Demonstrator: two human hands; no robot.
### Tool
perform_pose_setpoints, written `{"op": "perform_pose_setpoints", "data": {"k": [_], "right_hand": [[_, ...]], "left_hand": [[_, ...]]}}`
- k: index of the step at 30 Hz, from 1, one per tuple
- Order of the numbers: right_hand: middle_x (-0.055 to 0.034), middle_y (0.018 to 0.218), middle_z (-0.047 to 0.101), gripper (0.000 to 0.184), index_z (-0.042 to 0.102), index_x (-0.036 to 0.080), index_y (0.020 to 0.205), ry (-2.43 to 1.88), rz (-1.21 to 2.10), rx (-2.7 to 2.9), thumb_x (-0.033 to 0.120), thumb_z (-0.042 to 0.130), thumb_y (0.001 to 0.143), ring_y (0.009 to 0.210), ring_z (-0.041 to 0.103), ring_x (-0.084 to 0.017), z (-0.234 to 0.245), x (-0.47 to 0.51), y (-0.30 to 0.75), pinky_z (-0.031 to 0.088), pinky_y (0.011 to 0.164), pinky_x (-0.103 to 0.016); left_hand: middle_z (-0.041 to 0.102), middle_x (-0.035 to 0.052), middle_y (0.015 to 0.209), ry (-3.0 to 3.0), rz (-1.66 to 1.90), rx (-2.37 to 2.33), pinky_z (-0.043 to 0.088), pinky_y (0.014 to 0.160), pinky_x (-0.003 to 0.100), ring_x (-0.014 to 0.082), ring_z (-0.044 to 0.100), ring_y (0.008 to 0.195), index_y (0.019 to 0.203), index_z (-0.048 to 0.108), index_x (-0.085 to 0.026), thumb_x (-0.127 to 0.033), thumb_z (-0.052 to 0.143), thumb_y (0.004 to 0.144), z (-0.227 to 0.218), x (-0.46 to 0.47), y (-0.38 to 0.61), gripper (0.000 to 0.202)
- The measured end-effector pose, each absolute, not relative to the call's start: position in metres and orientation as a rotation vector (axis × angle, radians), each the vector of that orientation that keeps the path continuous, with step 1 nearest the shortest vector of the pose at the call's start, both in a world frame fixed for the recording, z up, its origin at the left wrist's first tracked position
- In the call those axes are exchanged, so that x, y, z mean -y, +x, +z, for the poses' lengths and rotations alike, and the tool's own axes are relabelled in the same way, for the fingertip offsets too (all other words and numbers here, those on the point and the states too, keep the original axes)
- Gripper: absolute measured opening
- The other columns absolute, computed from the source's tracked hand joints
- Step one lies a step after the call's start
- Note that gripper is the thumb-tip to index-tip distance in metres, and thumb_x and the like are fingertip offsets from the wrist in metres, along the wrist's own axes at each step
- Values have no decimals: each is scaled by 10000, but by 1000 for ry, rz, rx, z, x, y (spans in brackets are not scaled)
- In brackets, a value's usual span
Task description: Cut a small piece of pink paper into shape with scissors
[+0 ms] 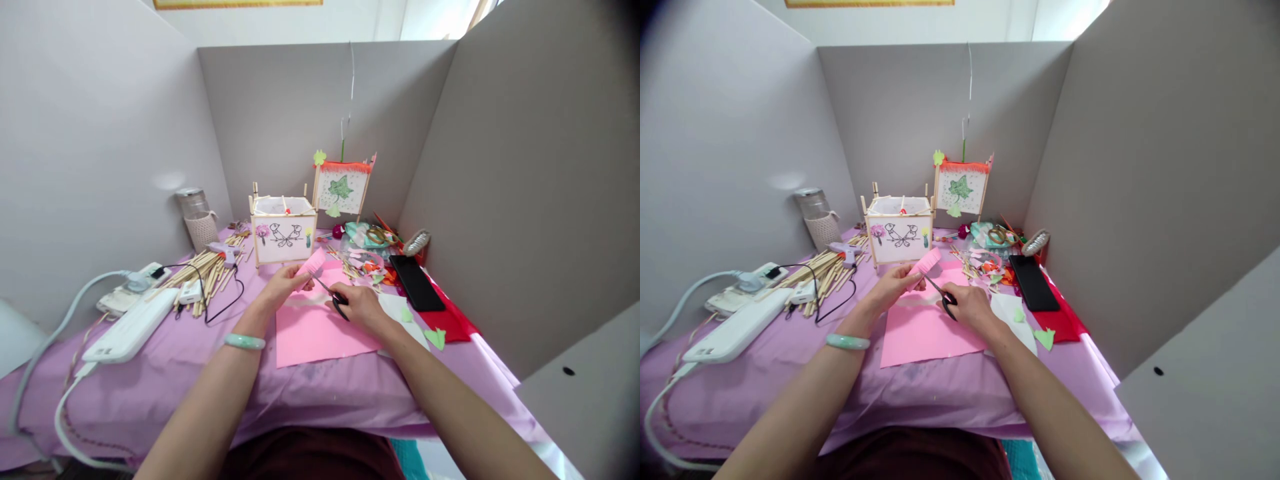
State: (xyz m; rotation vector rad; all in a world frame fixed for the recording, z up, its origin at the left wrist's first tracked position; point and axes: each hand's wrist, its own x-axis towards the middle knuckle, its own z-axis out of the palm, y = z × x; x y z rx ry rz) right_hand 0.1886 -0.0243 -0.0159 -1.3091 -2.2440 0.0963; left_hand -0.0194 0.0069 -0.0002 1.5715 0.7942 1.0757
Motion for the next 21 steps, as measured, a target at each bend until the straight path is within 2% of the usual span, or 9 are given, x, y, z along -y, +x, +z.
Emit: {"op": "perform_pose_setpoints", "data": {"k": [21], "right_hand": [[-2, 769, 704, 191, 651, 245, 929, -1328, 96, 2248, 352, 595, 781, 664, 617, -149, -14, 26, 186, 314, 565, -212]], "left_hand": [[613, 36, 677, 1625, 1026, -888, 380, 598, 246, 111, 517, 609, 752, 608, -123, -466, 607, 760, 5, -1, -16, 343]]}}
